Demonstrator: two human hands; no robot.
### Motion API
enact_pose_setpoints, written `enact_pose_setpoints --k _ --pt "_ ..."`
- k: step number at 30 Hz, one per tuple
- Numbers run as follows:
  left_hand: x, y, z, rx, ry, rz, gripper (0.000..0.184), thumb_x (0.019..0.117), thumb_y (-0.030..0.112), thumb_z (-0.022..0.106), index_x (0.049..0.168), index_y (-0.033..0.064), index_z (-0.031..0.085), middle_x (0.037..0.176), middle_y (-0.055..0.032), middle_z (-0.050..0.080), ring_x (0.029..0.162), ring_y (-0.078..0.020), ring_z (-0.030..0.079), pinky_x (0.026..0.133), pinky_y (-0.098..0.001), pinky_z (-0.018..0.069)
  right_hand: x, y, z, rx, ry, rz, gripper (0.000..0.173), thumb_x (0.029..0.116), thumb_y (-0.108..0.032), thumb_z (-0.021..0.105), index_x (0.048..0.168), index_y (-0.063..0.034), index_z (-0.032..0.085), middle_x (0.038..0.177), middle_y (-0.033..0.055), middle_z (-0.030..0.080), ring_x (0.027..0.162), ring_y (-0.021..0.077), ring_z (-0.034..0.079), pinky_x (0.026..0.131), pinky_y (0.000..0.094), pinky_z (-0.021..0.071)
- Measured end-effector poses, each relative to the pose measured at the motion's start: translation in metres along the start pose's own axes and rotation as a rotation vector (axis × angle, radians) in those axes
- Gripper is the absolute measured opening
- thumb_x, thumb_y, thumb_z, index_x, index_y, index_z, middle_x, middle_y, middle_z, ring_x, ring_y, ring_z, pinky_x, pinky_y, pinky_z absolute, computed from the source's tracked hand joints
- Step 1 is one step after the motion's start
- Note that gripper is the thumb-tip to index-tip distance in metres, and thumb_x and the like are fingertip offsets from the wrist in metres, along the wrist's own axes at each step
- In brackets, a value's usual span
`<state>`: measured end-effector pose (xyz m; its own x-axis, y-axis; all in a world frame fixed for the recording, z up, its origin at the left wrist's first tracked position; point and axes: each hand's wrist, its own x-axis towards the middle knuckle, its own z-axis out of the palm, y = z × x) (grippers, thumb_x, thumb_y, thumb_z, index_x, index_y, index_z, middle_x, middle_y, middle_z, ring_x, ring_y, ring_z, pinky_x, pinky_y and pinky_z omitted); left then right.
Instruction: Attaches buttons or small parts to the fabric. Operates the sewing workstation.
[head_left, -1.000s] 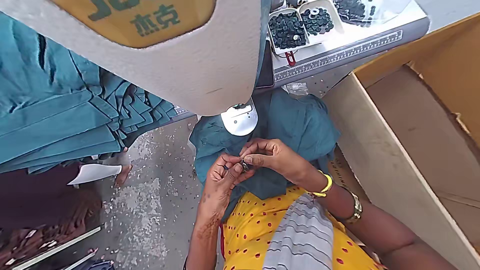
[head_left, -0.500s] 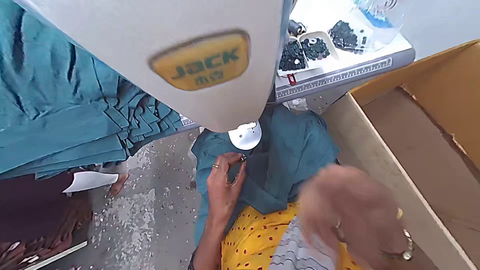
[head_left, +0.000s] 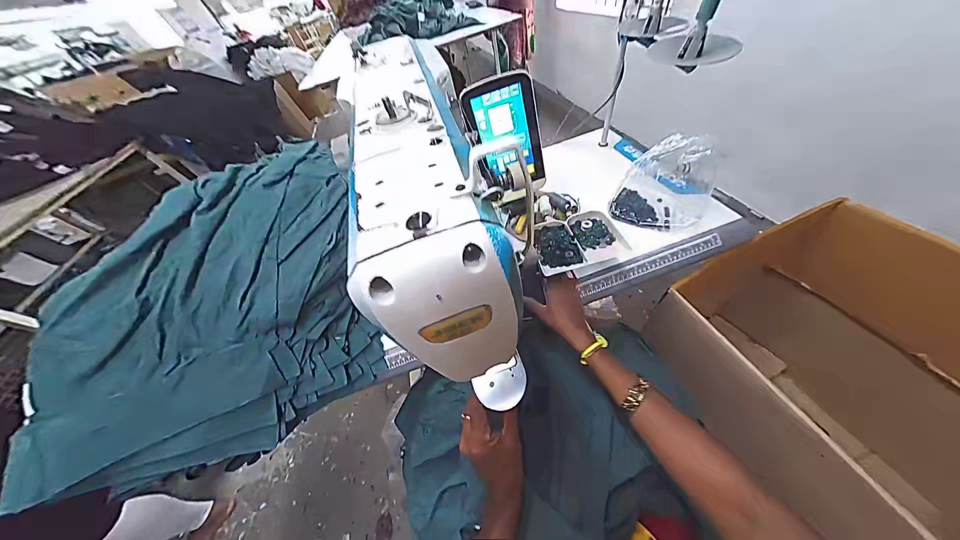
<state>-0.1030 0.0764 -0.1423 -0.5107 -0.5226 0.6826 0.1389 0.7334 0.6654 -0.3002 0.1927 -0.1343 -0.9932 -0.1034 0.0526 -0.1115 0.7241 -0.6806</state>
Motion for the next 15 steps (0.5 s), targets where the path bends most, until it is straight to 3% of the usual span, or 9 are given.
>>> enact_pose_setpoints --k 2,5,8,15 --pt "0.002 -0.001 -0.002 0.010 0.018 0.042 0.041 0.0761 0.019 0.075 0.097 -0.0157 0.071 0.095 -0.0250 0.073 0.092 -0.0174 0.072 0.088 -0.0218 0.0535 0.012 -0.025 0.013 -0.079 0.018 0.089 0.085 0.0860 -0.054 0.073 0.148 0.0002 0.051 0.154 0.0327 0.041 0.146 0.0501 0.034 0.115 0.0660 0.0289" --pt "0.005 -0.006 -0.003 0.016 0.020 0.086 0.038 0.0769 0.021 0.075 0.092 -0.0142 0.070 0.095 -0.0253 0.072 0.093 -0.0209 0.072 0.090 -0.0242 0.0534 0.015 -0.061 0.012 -0.070 -0.007 0.247 0.085 0.0886 -0.045 0.073 0.153 0.0011 0.043 0.156 0.0353 0.036 0.147 0.0544 0.028 0.112 0.0706 0.0252" --pt "0.004 -0.012 -0.001 0.023 0.013 0.124 0.039 0.0785 0.021 0.075 0.092 -0.0147 0.069 0.096 -0.0266 0.072 0.095 -0.0251 0.070 0.093 -0.0266 0.0525 0.015 -0.073 0.013 -0.063 0.014 0.323 0.084 0.0874 -0.040 0.076 0.153 0.0011 0.043 0.153 0.0374 0.038 0.145 0.0572 0.029 0.112 0.0709 0.0248" --pt "0.005 -0.018 0.001 0.013 0.017 0.199 0.035 0.0837 0.022 0.073 0.089 -0.0119 0.066 0.095 -0.0241 0.068 0.100 -0.0204 0.065 0.096 -0.0219 0.0483 0.012 -0.066 0.026 -0.116 0.140 0.289 0.087 0.0832 -0.047 0.076 0.146 0.0055 0.050 0.148 0.0393 0.044 0.140 0.0579 0.037 0.108 0.0694 0.0313"
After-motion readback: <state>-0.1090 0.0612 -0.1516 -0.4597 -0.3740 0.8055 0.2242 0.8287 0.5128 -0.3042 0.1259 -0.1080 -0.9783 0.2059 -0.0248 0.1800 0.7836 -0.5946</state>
